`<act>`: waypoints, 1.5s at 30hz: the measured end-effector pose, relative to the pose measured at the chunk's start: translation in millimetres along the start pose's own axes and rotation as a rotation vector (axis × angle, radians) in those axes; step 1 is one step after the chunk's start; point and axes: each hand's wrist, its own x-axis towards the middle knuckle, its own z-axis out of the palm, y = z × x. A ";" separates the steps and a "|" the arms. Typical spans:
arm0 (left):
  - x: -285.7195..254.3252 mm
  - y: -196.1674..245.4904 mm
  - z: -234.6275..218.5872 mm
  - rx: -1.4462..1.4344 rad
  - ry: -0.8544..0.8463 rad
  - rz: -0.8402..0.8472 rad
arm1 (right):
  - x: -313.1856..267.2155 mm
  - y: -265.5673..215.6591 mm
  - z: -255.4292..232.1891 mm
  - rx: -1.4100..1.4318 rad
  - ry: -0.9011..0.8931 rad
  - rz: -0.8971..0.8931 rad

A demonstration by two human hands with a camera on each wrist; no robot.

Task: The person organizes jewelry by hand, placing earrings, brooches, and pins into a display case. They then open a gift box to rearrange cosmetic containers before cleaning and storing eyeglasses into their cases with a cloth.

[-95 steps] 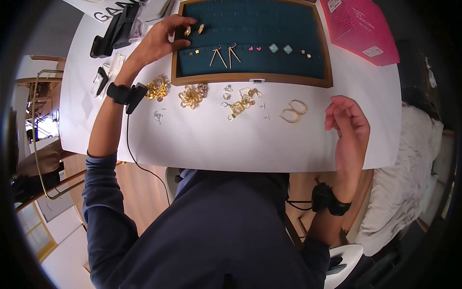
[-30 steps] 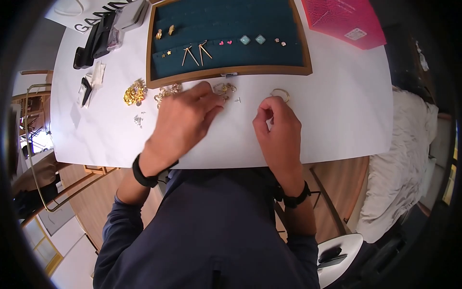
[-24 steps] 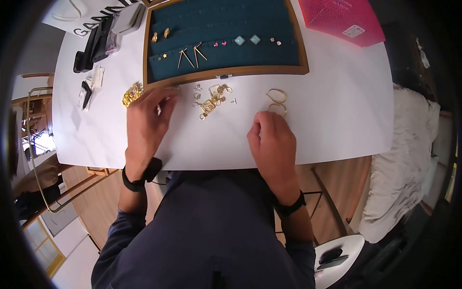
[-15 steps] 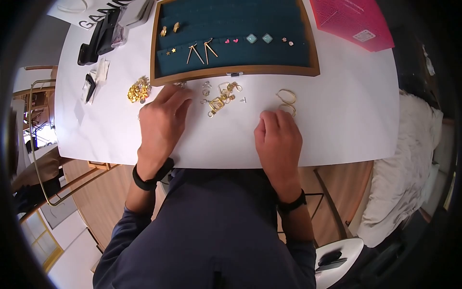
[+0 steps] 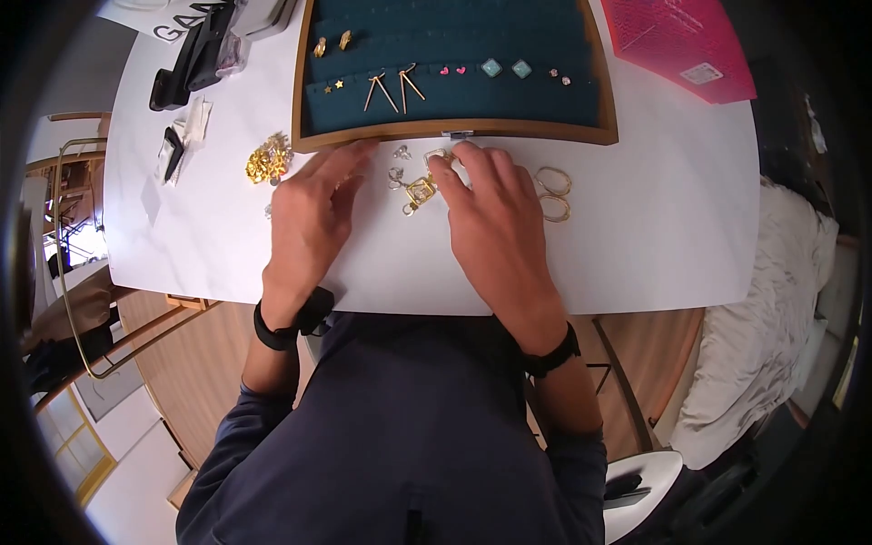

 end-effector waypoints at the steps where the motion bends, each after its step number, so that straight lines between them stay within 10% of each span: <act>1: -1.8 -3.5 -2.0 0.033 -0.026 0.007 | 1.7 -0.4 1.2 -0.019 -0.016 -0.012; 30: -18.1 0.3 15.1 0.042 -0.179 0.220 | -43.8 -27.1 3.1 0.220 -0.031 0.037; 45: -18.0 -8.4 13.8 -0.181 0.017 0.132 | -46.8 -29.1 13.2 0.253 0.055 0.001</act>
